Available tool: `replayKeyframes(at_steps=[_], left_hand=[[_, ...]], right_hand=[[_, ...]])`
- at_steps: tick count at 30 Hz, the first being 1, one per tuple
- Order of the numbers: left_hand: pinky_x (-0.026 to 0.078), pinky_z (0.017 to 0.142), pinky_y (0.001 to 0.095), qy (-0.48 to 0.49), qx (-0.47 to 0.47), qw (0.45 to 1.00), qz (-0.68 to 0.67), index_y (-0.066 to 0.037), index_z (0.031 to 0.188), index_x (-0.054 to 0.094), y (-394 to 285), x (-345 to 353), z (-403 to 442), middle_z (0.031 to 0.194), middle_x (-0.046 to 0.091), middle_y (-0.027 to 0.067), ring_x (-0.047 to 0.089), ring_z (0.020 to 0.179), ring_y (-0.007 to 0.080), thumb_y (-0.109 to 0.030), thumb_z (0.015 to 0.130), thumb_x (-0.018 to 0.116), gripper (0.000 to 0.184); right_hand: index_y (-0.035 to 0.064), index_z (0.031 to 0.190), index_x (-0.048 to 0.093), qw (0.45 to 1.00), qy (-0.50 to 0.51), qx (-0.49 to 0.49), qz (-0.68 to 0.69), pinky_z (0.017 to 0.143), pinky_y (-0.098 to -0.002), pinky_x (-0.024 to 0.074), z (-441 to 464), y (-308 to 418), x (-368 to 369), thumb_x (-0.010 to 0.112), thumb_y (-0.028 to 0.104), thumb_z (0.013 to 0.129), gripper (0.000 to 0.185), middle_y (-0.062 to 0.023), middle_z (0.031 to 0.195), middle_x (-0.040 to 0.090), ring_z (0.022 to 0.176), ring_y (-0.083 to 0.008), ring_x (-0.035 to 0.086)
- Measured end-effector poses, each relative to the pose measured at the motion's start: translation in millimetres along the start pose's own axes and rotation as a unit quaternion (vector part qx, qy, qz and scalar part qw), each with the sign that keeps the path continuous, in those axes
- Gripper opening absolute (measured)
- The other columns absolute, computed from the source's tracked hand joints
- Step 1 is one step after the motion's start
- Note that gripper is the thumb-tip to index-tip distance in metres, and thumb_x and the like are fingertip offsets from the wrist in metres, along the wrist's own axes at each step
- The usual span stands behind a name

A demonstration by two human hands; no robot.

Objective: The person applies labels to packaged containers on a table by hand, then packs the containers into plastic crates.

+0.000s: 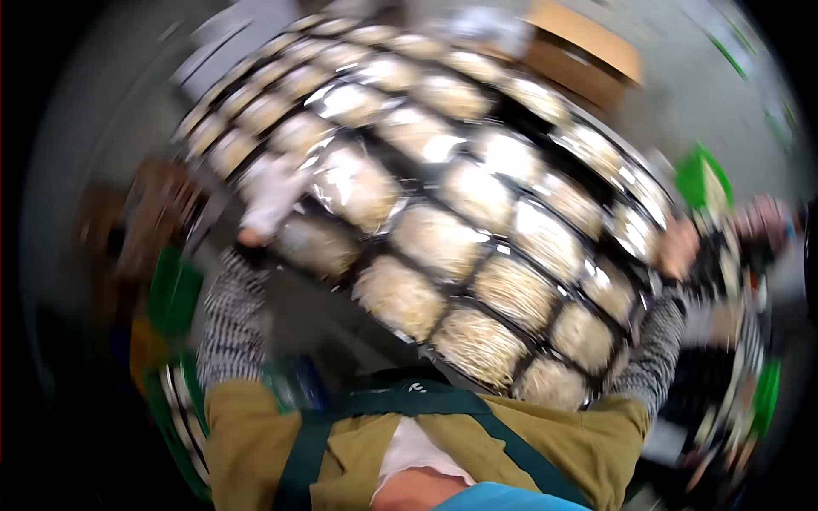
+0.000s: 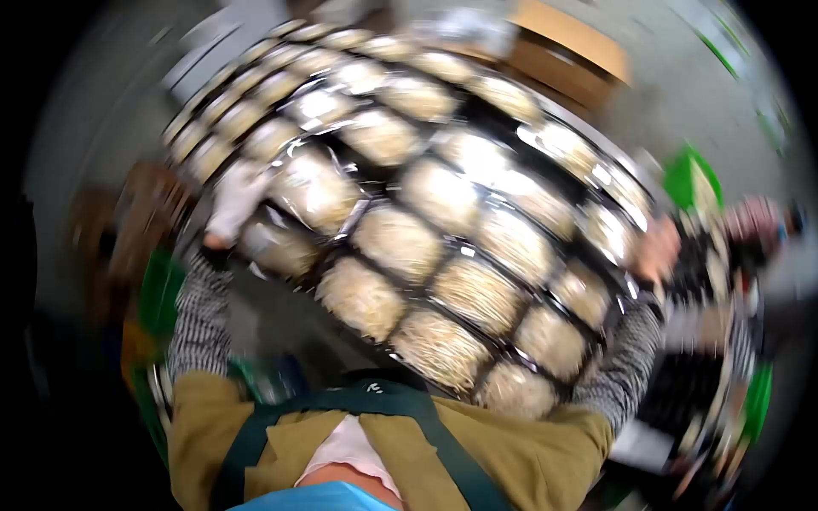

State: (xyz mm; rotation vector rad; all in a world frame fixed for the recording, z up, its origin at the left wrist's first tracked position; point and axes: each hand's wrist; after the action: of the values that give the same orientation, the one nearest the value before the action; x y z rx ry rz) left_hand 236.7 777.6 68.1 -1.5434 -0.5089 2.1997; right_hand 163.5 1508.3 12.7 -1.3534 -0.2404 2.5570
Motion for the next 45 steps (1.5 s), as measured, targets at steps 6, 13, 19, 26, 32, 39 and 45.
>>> replayKeyframes(at_steps=[6, 13, 19, 26, 32, 39, 45], left_hand=[[0.051, 0.058, 0.0344, -0.226, -0.015, 0.973, 0.033, -0.006, 0.089, 0.059, -31, -56, -114, 0.076, 0.065, 0.0126, 0.065, 0.067, 0.0258, -0.023, 0.081, 0.061, 0.019], [0.052, 0.059, 0.0291, -0.38, -0.225, 0.897, -0.001, -0.002, 0.092, 0.054, 12, -108, -302, 0.073, 0.065, 0.0104, 0.067, 0.065, 0.021, -0.016, 0.084, 0.062, 0.017], [0.05, 0.05, 0.0235, -0.518, -0.36, 0.768, -0.114, 0.0, 0.097, 0.05, 67, -161, -499, 0.076, 0.063, 0.0063, 0.062, 0.063, 0.0106, -0.007, 0.088, 0.057, 0.013], [0.05, 0.05, 0.0269, -0.634, -0.451, 0.614, -0.132, 0.001, 0.098, 0.049, 123, -215, -678, 0.069, 0.063, 0.008, 0.065, 0.057, 0.0171, -0.011, 0.089, 0.057, 0.017], [0.049, 0.05, 0.0251, -0.642, -0.532, 0.501, -0.23, 0.005, 0.095, 0.05, 157, -239, -742, 0.072, 0.064, 0.0101, 0.063, 0.057, 0.0162, -0.01, 0.09, 0.053, 0.016], [0.047, 0.062, 0.0268, -0.598, -0.551, 0.437, -0.385, 0.005, 0.088, 0.059, 216, -204, -787, 0.08, 0.065, 0.0114, 0.063, 0.064, 0.0198, -0.01, 0.089, 0.053, 0.017], [0.04, 0.063, 0.0249, -0.577, -0.639, 0.373, -0.346, -0.002, 0.089, 0.064, 168, -200, -808, 0.075, 0.059, -0.0006, 0.048, 0.065, 0.0103, -0.018, 0.087, 0.062, 0.017]], right_hand=[[-0.0004, 0.112, 0.057, 0.982, 0.114, -0.024, 0.148, 0.081, -0.0379, 0.0443, 52, 0, 84, 0.05, 0.009, 0.085, 0.029, -0.0164, 0.105, 0.056, 0.095, -0.0278, 0.055], [-0.0015, 0.114, 0.055, 0.975, 0.085, -0.006, 0.204, 0.087, -0.0376, 0.0404, 77, 133, 3, 0.046, 0.013, 0.089, 0.03, -0.0167, 0.112, 0.052, 0.101, -0.0278, 0.051], [-0.0024, 0.115, 0.054, 0.946, 0.019, -0.097, 0.309, 0.092, -0.0374, 0.037, 55, 279, -139, 0.042, 0.016, 0.092, 0.033, -0.017, 0.118, 0.049, 0.106, -0.0278, 0.048], [-0.0034, 0.117, 0.053, 0.777, 0.079, -0.4, 0.479, 0.098, -0.0371, 0.0331, -52, 590, -312, 0.038, 0.02, 0.095, 0.036, -0.0174, 0.125, 0.045, 0.112, -0.0278, 0.045], [-0.0034, 0.096, 0.058, 0.54, 0.276, -0.583, 0.54, 0.075, -0.0303, 0.0443, -266, 891, -488, 0.049, 0.022, 0.092, 0.027, -0.0144, 0.091, 0.062, 0.082, -0.0193, 0.056], [-0.0078, 0.085, 0.061, 0.404, 0.361, -0.737, 0.403, 0.067, -0.0383, 0.0458, -394, 1073, -510, 0.053, 0.021, 0.084, 0.03, -0.0216, 0.074, 0.063, 0.067, -0.0306, 0.059], [-0.0016, 0.086, 0.068, 0.297, 0.316, -0.878, 0.204, 0.072, -0.0365, 0.0467, -383, 1149, -500, 0.047, 0.022, 0.086, 0.032, -0.0224, 0.078, 0.064, 0.073, -0.033, 0.062]])
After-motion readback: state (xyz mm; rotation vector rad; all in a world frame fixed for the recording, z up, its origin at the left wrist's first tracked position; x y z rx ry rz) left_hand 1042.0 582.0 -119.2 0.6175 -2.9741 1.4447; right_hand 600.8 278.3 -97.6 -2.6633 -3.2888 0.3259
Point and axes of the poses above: each hand's wrist, its own z-axis towards the middle knuckle, its own x-axis out of the palm, y = z × x
